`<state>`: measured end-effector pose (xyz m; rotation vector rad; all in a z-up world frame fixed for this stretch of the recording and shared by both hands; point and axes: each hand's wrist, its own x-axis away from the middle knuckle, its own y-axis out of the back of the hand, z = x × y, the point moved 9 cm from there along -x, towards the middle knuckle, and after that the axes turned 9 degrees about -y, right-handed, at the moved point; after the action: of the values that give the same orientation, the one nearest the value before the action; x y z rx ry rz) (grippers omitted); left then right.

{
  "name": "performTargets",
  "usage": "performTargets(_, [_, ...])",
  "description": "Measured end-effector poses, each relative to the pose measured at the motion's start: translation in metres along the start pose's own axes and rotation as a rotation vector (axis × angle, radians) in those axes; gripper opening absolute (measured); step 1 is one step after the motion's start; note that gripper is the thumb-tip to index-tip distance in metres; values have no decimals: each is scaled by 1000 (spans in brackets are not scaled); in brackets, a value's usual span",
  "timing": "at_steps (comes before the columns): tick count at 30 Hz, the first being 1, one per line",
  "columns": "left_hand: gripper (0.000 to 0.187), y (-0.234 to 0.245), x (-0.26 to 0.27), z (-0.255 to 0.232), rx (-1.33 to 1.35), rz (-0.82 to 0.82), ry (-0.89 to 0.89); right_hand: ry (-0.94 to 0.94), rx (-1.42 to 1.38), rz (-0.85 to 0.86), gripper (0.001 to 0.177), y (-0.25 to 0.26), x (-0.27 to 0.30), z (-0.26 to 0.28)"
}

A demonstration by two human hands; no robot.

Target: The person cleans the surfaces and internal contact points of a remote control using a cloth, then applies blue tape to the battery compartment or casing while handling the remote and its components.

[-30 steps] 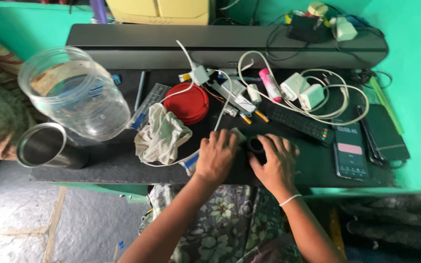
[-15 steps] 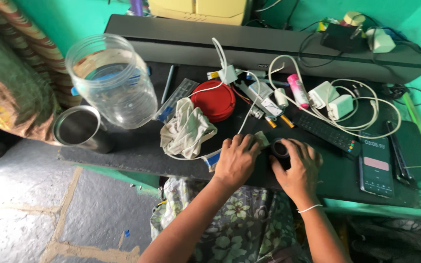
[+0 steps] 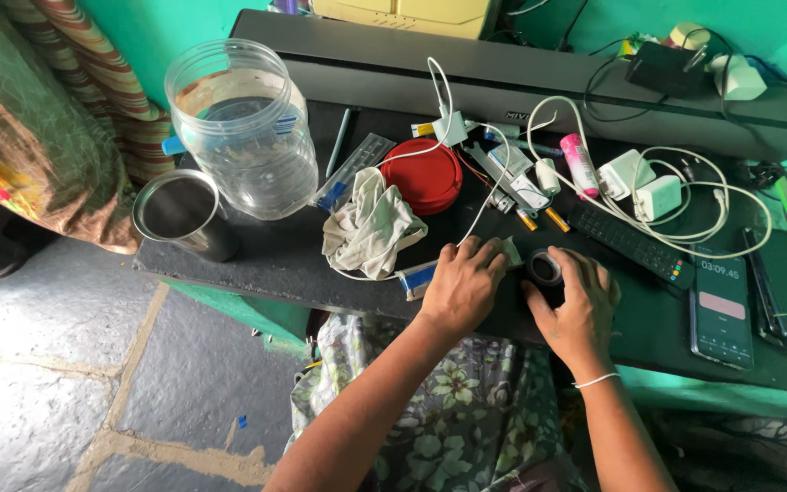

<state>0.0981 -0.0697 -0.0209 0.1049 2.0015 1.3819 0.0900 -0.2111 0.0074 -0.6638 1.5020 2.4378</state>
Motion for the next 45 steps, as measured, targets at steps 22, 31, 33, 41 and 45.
performTargets(22, [25, 19, 3, 16, 227, -188, 78, 186, 166, 144, 41, -20, 1, 28])
performTargets(31, [23, 23, 3, 12, 202, -214, 72, -96, -198, -85, 70, 5, -3, -12])
performTargets(33, [24, 27, 2, 8, 194, -219, 47, -155, -127, -45, 67, -6, -2, -16])
performTargets(41, [31, 58, 3, -10, 241, -343, 39, -129, -930, -40, 61, -2, 14, -39])
performTargets(45, [38, 56, -4, -28, 499, -332, 87, -110, -1109, -13, 64, -3, 17, -49])
